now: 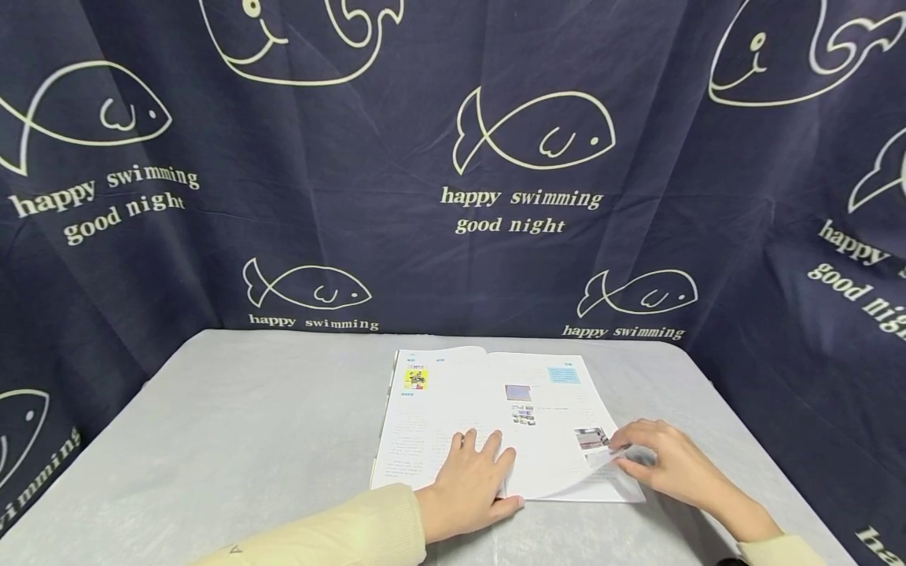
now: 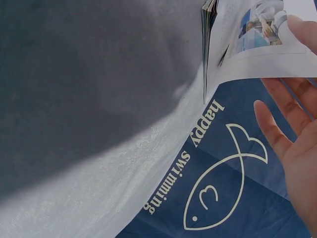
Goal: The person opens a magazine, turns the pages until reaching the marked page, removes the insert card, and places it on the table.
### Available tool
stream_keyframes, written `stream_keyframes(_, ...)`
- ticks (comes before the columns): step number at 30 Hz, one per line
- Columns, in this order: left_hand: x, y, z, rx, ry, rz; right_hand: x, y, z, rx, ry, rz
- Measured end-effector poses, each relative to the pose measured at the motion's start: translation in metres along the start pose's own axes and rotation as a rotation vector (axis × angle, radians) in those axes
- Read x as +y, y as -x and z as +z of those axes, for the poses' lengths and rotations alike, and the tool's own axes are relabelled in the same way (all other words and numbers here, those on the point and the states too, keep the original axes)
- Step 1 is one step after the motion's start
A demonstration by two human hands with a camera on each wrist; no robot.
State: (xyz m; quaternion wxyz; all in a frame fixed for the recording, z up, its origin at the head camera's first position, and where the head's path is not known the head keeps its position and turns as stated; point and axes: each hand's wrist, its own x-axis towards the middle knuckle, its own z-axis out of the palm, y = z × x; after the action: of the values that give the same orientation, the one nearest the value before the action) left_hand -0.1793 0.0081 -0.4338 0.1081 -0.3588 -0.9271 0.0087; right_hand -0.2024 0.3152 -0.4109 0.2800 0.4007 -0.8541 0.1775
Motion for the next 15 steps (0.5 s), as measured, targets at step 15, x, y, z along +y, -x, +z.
stream_keyframes(15, 0.0026, -0.0032, 0.0017, 0.008, -0.04, -0.005, -0.002, -0.0089, -0.0036, 0.033, 0.037, -0.006)
